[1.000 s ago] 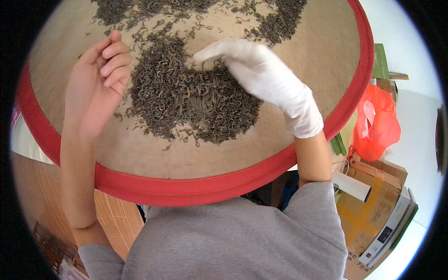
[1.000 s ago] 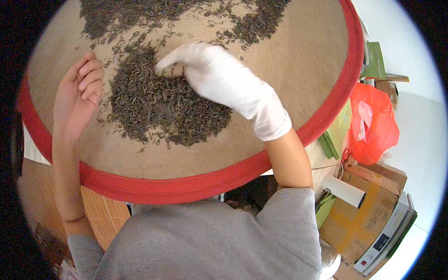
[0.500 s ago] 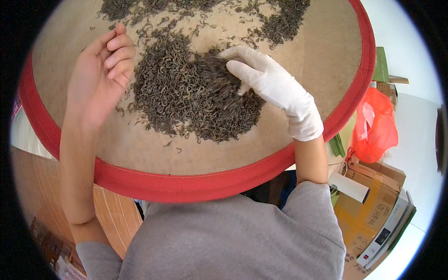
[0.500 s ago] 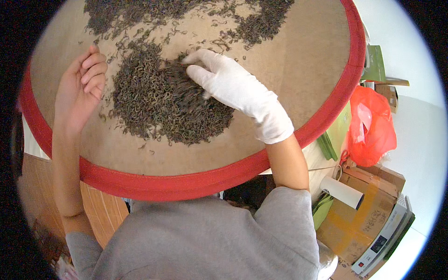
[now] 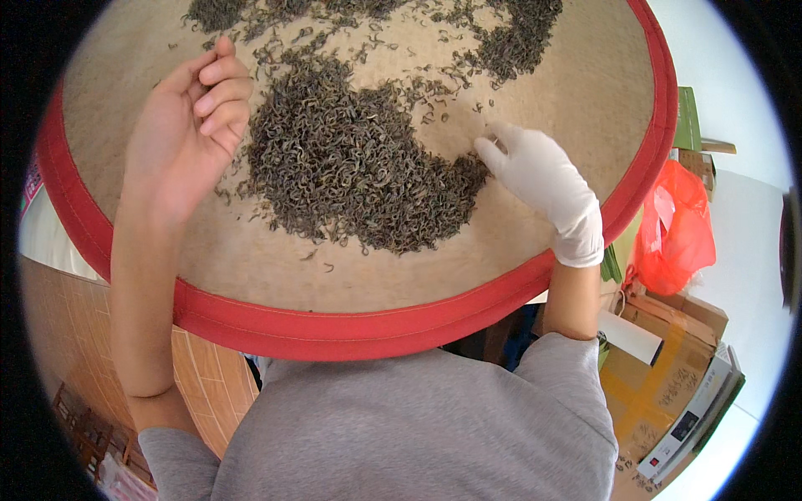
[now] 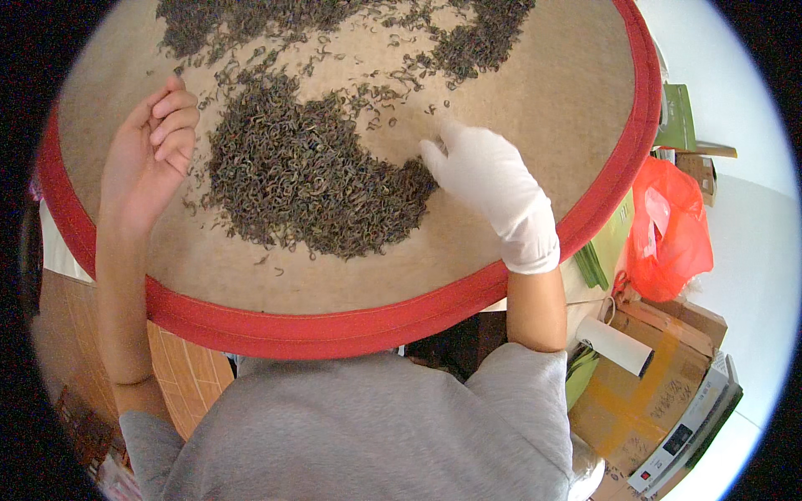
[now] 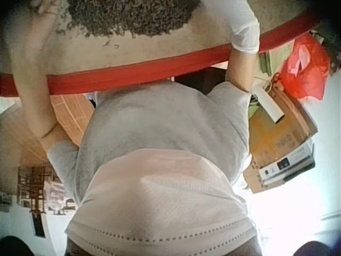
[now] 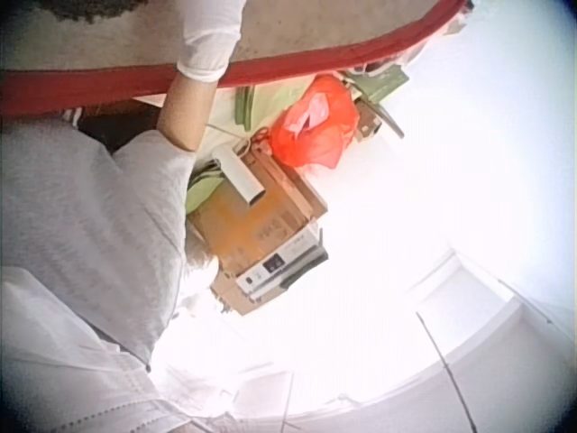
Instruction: The person sorts dried tea leaves by hand on a large flat tray, picking out stems and debris, then transfers the sorted leaves into a green bag and weighs it on a digital scale.
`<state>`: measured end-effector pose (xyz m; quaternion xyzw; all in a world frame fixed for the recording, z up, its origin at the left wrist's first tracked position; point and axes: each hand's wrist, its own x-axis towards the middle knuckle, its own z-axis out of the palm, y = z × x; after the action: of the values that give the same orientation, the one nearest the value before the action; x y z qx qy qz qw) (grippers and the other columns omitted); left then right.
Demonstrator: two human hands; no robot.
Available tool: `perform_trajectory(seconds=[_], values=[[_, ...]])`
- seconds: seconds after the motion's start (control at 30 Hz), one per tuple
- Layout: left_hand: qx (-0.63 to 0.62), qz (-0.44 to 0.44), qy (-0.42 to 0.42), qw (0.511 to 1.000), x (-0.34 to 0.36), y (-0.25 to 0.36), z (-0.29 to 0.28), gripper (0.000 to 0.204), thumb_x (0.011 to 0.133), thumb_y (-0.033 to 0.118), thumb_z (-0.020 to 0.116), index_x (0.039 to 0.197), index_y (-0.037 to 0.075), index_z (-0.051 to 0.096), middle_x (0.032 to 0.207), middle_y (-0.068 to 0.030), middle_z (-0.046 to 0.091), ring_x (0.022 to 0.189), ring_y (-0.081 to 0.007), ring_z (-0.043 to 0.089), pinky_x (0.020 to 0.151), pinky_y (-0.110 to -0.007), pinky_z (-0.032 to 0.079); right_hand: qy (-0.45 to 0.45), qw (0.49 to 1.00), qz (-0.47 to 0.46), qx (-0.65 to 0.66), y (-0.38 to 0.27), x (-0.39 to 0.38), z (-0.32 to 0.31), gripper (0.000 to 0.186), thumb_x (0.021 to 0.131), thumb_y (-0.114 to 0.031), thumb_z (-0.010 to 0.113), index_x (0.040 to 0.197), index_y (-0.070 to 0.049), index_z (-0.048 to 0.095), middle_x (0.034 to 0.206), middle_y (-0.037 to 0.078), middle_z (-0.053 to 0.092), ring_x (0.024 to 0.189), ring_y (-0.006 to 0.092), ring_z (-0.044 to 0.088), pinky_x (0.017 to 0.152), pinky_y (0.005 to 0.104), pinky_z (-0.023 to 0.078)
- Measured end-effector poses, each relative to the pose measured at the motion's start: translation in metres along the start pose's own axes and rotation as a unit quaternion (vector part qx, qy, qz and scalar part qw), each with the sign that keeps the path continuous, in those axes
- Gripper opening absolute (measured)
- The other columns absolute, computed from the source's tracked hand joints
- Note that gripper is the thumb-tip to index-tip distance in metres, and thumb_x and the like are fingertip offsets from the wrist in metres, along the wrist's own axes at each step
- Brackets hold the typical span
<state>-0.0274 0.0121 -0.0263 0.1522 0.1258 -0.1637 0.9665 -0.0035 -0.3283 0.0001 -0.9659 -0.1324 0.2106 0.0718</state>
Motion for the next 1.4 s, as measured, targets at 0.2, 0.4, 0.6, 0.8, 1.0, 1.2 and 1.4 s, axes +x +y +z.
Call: perform_trajectory(seconds=[0.2, 0.4, 0.6, 0.8, 1.0, 1.2, 1.4], values=[[-0.049, -0.073, -0.051, 0.995, -0.004, 0.010, 0.009, 0.020, 0.100, 0.010, 0.032, 0.105, -0.002, 0.047, 0.076, -0.0016, 0.037, 0.059, -0.0097, 0.033, 0.049, -0.023, 0.028, 0.025, 0.998, -0.039, 0.034, -0.038, -0.050, 0.029, 0.107, 0.064, -0.054, 0.078, 0.144, -0.006, 0.027, 0.125, 0.026, 0.048, 0.105, 0.0387, 0.059, 0.084, 0.0423, 0.052], [-0.059, -0.095, -0.070, 0.991, -0.006, 0.020, 0.007, 0.022, 0.101, 0.010, 0.029, 0.105, -0.003, 0.046, 0.076, -0.0024, 0.036, 0.060, -0.0104, 0.033, 0.051, -0.023, 0.028, 0.044, 0.998, -0.031, 0.039, -0.081, -0.043, 0.049, 0.096, 0.065, -0.030, 0.081, 0.143, -0.008, 0.027, 0.128, 0.023, 0.043, 0.100, 0.0391, 0.059, 0.080, 0.0415, 0.054], [-0.077, -0.071, -0.061, 0.993, -0.006, 0.027, 0.007, 0.022, 0.100, 0.010, 0.029, 0.104, -0.003, 0.047, 0.076, -0.0022, 0.036, 0.060, -0.0102, 0.032, 0.052, -0.023, 0.028, 0.112, 0.981, -0.075, 0.140, -0.082, -0.008, 0.049, 0.057, 0.073, -0.013, 0.070, 0.124, 0.000, 0.047, 0.103, 0.024, 0.058, 0.093, 0.0373, 0.061, 0.084, 0.0400, 0.050], [-0.068, -0.025, -0.061, 0.996, -0.005, 0.019, 0.001, 0.015, 0.098, 0.006, 0.037, 0.101, -0.001, 0.050, 0.075, -0.0003, 0.039, 0.059, -0.0083, 0.034, 0.049, -0.021, 0.029, -0.075, 0.915, -0.085, 0.387, -0.112, 0.007, -0.021, 0.060, 0.084, -0.026, 0.070, 0.131, 0.001, 0.045, 0.105, 0.019, 0.062, 0.059, 0.0122, 0.060, 0.054, 0.0222, 0.051], [-0.076, -0.008, -0.050, 0.996, -0.003, 0.023, 0.002, 0.016, 0.098, 0.006, 0.037, 0.100, -0.001, 0.051, 0.074, -0.0003, 0.039, 0.059, -0.0085, 0.034, 0.048, -0.021, 0.028, 0.060, 0.951, -0.128, 0.275, -0.097, 0.019, -0.034, 0.044, 0.091, -0.026, 0.060, 0.128, -0.004, 0.053, 0.099, 0.008, 0.065, 0.062, 0.0121, 0.059, 0.058, 0.0230, 0.053], [-0.081, 0.002, -0.043, 0.996, -0.007, 0.022, 0.004, 0.017, 0.098, 0.007, 0.037, 0.099, -0.001, 0.051, 0.074, 0.0000, 0.039, 0.059, -0.0084, 0.034, 0.048, -0.021, 0.029, -0.028, 0.989, -0.144, 0.010, -0.062, 0.004, -0.033, 0.026, 0.089, -0.026, 0.054, 0.097, -0.005, 0.066, 0.079, 0.014, 0.065, 0.072, 0.0276, 0.063, 0.066, 0.0386, 0.051], [-0.088, 0.021, -0.065, 0.994, -0.012, 0.028, 0.006, 0.017, 0.099, 0.007, 0.036, 0.100, -0.001, 0.051, 0.075, -0.0001, 0.040, 0.059, -0.0085, 0.034, 0.050, -0.021, 0.029, -0.225, 0.946, -0.213, 0.092, -0.060, -0.009, 0.002, 0.022, 0.089, -0.020, 0.059, 0.104, -0.008, 0.068, 0.078, 0.007, 0.067, 0.068, 0.0158, 0.064, 0.063, 0.0289, 0.051]])
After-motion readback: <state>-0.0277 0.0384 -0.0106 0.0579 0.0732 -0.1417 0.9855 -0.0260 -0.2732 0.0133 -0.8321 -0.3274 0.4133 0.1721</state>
